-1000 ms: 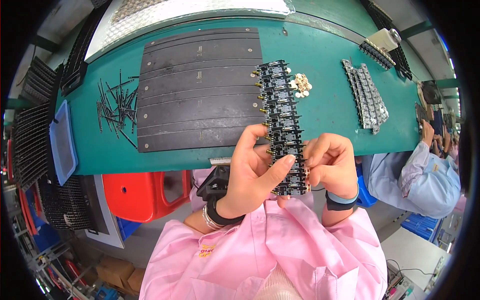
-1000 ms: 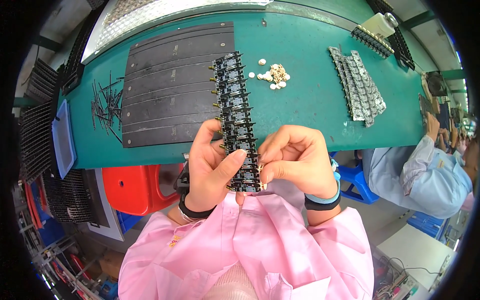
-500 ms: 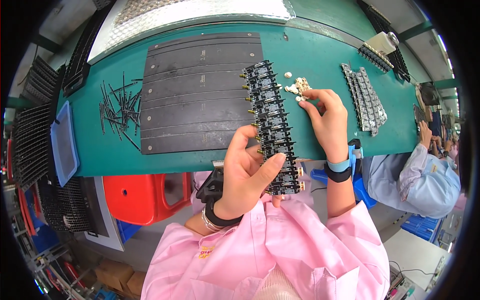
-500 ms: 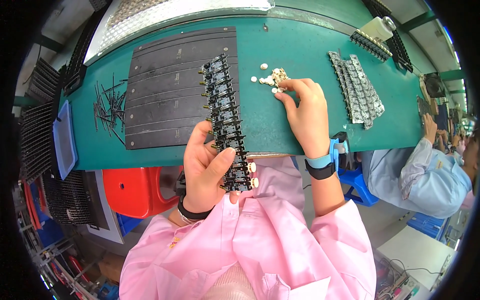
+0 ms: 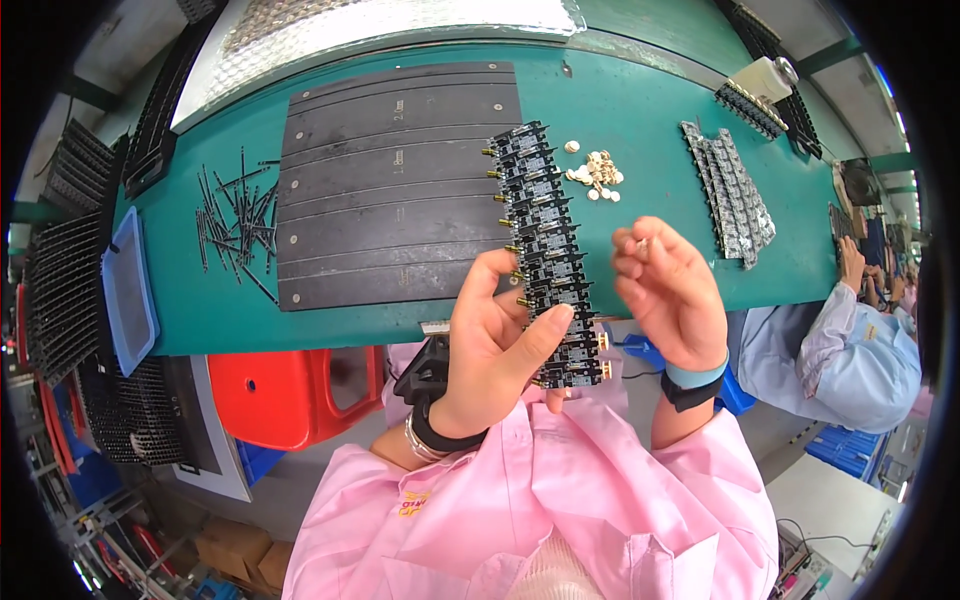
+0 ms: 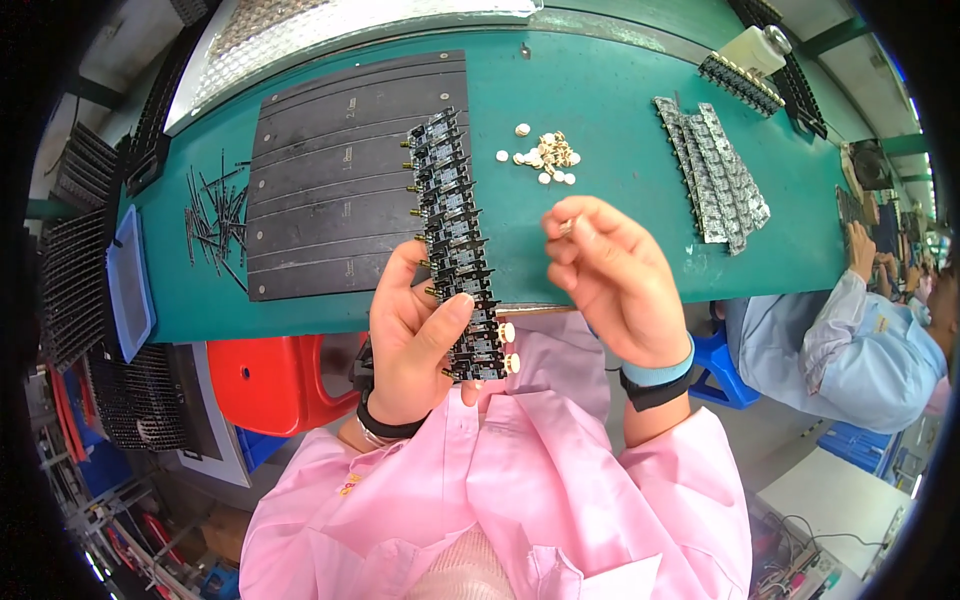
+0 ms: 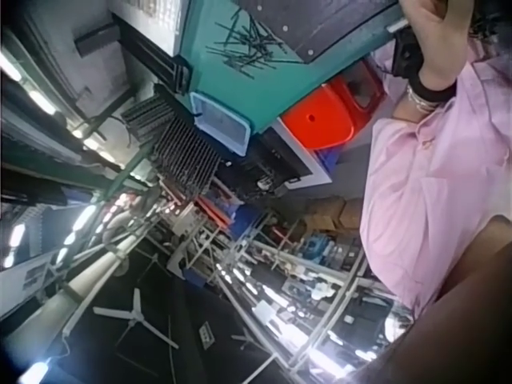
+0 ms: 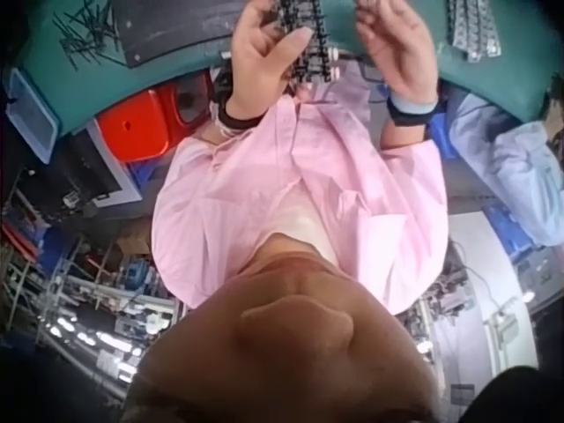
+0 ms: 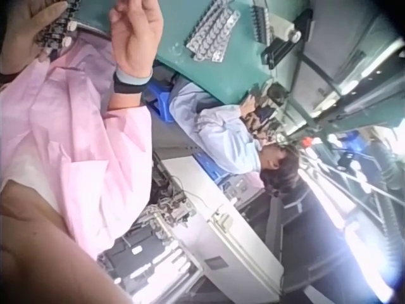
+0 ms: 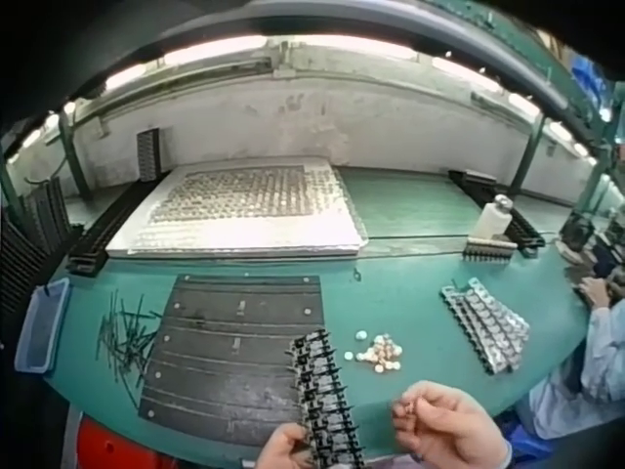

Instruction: The person picks up a circuit board and inserts small white components into it by hand one at a time. After filling the board, the person sets it aside on the table and picks up another circuit board to repeat the process.

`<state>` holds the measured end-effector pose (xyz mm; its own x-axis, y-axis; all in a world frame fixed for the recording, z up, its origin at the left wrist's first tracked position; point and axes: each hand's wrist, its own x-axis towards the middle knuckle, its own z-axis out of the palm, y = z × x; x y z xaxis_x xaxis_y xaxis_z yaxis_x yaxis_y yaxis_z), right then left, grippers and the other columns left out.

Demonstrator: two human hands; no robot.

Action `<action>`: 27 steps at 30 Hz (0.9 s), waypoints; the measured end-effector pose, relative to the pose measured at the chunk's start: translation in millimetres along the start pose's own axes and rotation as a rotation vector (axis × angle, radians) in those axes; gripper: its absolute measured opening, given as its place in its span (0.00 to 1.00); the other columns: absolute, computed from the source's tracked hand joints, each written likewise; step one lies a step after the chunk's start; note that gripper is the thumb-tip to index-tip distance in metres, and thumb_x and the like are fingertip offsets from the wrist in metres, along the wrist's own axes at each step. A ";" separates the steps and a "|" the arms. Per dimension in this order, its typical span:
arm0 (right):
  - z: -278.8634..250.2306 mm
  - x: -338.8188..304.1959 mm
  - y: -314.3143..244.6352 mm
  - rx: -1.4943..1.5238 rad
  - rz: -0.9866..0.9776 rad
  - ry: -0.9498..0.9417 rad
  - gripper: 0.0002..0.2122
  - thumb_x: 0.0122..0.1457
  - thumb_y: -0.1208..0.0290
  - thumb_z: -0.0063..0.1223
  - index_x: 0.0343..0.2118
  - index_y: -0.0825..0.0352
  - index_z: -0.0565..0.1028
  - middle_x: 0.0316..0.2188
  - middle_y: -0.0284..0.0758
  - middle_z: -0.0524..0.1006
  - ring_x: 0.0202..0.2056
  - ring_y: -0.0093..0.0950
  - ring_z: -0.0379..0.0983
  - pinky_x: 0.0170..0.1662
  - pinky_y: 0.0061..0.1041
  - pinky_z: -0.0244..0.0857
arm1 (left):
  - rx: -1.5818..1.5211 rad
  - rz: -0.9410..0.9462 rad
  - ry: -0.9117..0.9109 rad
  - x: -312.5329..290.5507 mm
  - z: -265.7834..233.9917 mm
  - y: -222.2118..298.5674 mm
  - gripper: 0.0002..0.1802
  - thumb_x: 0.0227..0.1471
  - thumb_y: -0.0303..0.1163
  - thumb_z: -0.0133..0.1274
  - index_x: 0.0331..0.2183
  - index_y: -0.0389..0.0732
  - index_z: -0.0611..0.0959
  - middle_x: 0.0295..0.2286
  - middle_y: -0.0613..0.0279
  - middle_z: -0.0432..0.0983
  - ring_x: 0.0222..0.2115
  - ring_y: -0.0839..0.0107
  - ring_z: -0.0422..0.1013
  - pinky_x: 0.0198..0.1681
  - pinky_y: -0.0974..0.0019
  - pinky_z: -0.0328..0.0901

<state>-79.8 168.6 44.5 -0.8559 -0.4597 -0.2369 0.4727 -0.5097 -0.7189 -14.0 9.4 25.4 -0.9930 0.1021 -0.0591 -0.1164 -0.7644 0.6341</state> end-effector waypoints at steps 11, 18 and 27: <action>4.3 -14.1 18.0 -0.017 0.061 -0.133 0.10 0.51 0.68 0.48 0.31 0.68 0.65 0.26 0.32 0.68 0.25 0.18 0.63 0.29 0.14 0.58 | 0.020 0.012 0.008 0.0 3.9 -3.2 0.21 0.47 0.21 0.44 0.39 0.35 0.52 0.30 0.51 0.70 0.16 0.71 0.69 0.08 0.74 0.63; 10.5 -15.8 21.6 -0.117 -0.005 -0.102 0.08 0.50 0.69 0.49 0.29 0.68 0.66 0.25 0.31 0.68 0.26 0.17 0.64 0.29 0.14 0.59 | 0.007 0.010 0.010 -0.7 3.7 -3.6 0.20 0.47 0.21 0.44 0.39 0.35 0.53 0.29 0.52 0.70 0.17 0.72 0.70 0.08 0.74 0.63; 15.1 -19.6 17.7 -0.205 -0.033 -0.077 0.05 0.52 0.73 0.45 0.29 0.69 0.66 0.26 0.30 0.69 0.27 0.17 0.65 0.31 0.15 0.60 | -0.010 -0.012 -0.019 -0.3 4.7 -1.9 0.20 0.46 0.21 0.44 0.39 0.35 0.53 0.30 0.52 0.69 0.18 0.73 0.70 0.09 0.75 0.64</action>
<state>-51.6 157.6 46.3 -0.8480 -0.5033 -0.1662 0.3856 -0.3706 -0.8450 -13.3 13.9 27.9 -0.9910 0.1232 -0.0521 -0.1286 -0.7695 0.6256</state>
